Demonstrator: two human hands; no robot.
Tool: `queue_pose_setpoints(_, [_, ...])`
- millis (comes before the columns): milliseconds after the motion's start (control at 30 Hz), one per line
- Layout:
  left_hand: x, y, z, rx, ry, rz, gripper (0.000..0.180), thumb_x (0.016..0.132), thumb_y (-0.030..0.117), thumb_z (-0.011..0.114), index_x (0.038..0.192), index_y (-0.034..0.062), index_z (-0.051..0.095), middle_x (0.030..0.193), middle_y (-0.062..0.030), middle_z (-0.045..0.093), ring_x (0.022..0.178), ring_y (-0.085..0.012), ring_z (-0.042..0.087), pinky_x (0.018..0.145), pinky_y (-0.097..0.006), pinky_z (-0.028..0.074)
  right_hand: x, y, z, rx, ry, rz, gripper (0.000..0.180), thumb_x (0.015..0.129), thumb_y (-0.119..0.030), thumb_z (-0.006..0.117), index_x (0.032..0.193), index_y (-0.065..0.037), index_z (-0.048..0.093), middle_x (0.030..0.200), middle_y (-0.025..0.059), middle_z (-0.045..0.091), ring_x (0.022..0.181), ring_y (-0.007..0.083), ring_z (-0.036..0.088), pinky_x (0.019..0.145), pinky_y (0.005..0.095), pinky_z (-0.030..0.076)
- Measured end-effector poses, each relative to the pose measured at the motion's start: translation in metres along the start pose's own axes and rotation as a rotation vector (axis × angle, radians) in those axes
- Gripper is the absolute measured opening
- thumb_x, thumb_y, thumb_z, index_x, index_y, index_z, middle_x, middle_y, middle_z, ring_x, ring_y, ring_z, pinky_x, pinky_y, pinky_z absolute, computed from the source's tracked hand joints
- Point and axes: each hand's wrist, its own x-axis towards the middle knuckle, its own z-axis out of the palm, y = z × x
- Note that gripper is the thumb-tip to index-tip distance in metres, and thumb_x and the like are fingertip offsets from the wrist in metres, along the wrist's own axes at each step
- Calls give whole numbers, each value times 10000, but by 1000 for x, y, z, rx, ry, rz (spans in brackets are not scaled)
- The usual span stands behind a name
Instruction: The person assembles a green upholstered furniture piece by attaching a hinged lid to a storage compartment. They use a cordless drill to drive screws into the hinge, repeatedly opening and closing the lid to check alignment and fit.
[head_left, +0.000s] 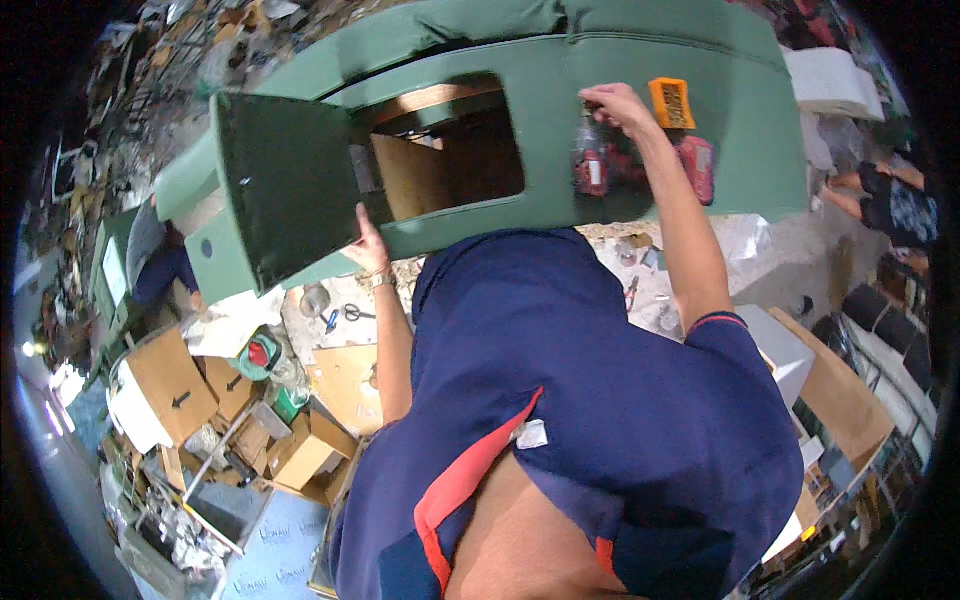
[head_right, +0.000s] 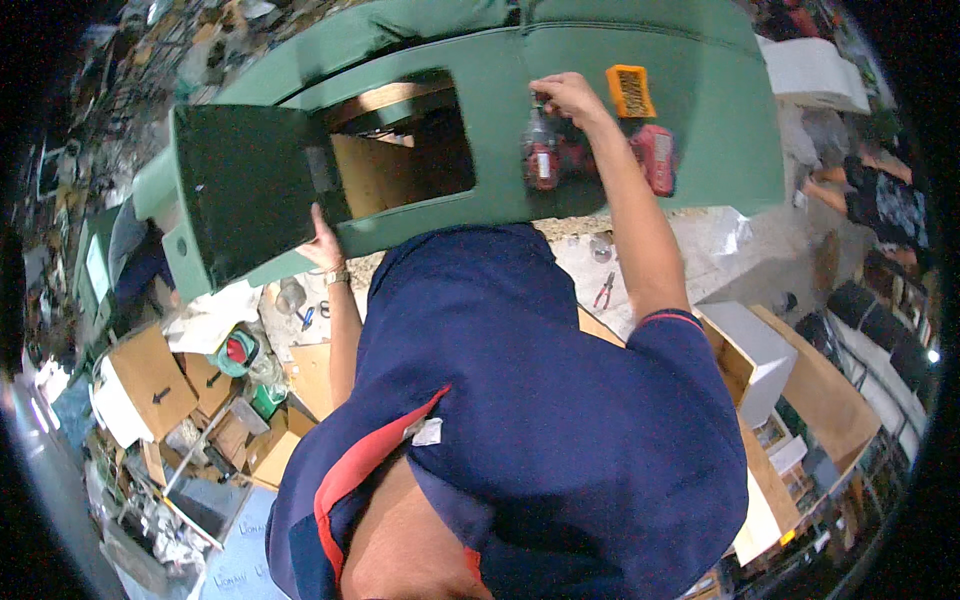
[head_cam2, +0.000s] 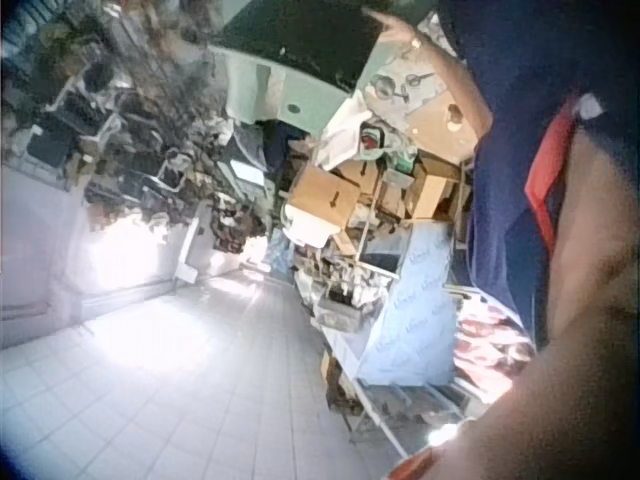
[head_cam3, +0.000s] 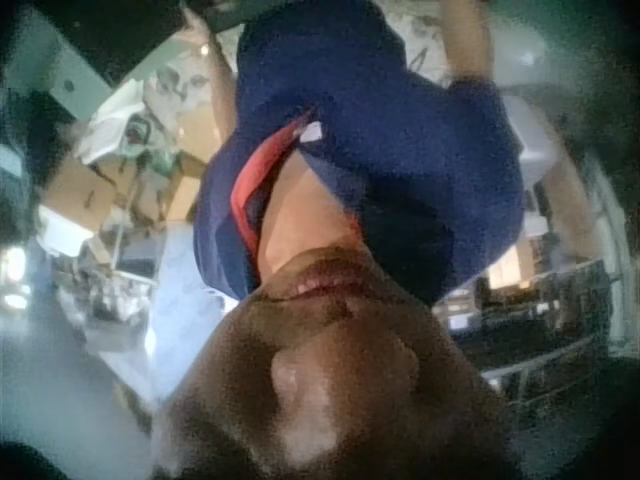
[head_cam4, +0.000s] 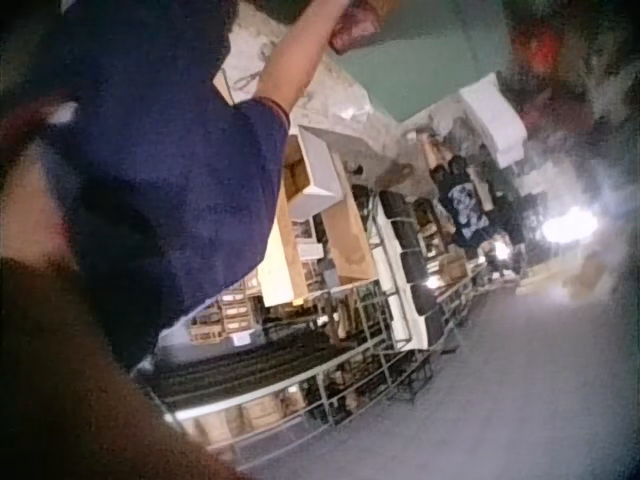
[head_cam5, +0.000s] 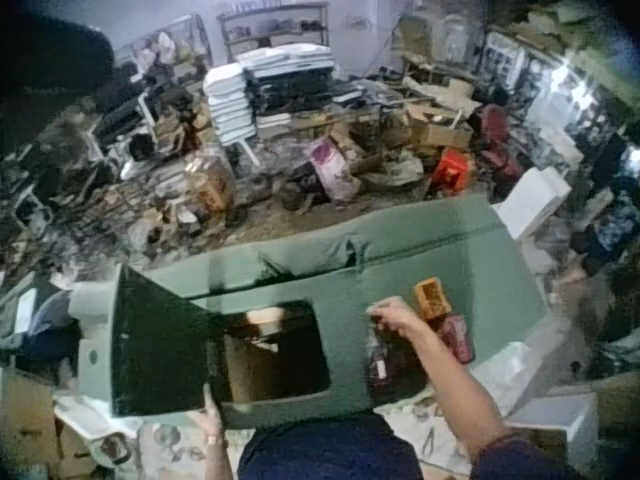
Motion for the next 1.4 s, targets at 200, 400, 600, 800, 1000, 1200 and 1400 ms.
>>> queue_pose_setpoints(200, [-2, 9, 0, -49, 56, -96, 463, 836, 201, 792, 1144, -99, 624, 1149, -195, 665, 1023, -263, 612, 966, -391, 450, -27, 3, -1, -95, 93, -111, 285, 903, -274, 637, 1030, -32, 718, 829, 45, 686, 641, 118, 600, 547, 275, 447])
queue_pose_setpoints(400, [-4, 4, 1, -53, 53, -143, 457, 828, 213, 802, 1114, -102, 635, 1111, -186, 678, 961, -271, 627, 929, -390, 467, -107, 18, -28, -733, 6, -317, 506, 774, -52, 636, 1274, -45, 555, 1070, 179, 655, 995, 339, 647, 891, 393, 499])
queue_pose_setpoints(600, [-5, 8, 0, 3, 54, -82, 381, 836, 204, 792, 1018, -107, 669, 1043, -176, 698, 912, -266, 636, 893, -392, 477, -135, 52, 6, -902, 198, -497, 818, 641, -24, 721, 1390, -100, 400, 1144, 172, 602, 1110, 384, 549, 972, 486, 424])
queue_pose_setpoints(800, [-5, 10, 0, 71, 53, -61, 389, 836, 206, 791, 1006, -120, 663, 1027, -191, 702, 876, -283, 640, 865, -406, 483, -143, 50, 11, -814, 258, -528, 708, 676, -35, 674, 1361, -74, 501, 1179, 181, 626, 1084, 370, 608, 907, 422, 500])
queue_pose_setpoints(1000, [-6, 13, 0, 89, 57, -171, 407, 820, 207, 801, 1010, -126, 667, 1037, -167, 701, 871, -238, 618, 869, -385, 487, -192, -12, 35, -405, 21, -708, 585, 743, -122, 711, 1304, -61, 556, 1045, 164, 649, 980, 351, 627, 853, 383, 501])
queue_pose_setpoints(1200, [-8, 22, -2, 122, 58, -305, 476, 831, 280, 791, 1024, -138, 671, 1104, -214, 687, 964, -305, 641, 922, -423, 475, -189, -74, 107, -407, -43, -798, 405, 895, -222, 696, 1211, -9, 558, 909, 84, 636, 745, 222, 623, 699, 312, 503])
queue_pose_setpoints(1400, [-10, 21, -4, 162, 74, -327, 508, 825, 285, 797, 1086, -128, 654, 1166, -210, 659, 1005, -297, 620, 954, -432, 453, -137, -94, 174, 653, -463, 111, 254, 900, -293, 714, 896, -108, 539, 647, -17, 517, 512, 70, 509, 438, 245, 414])
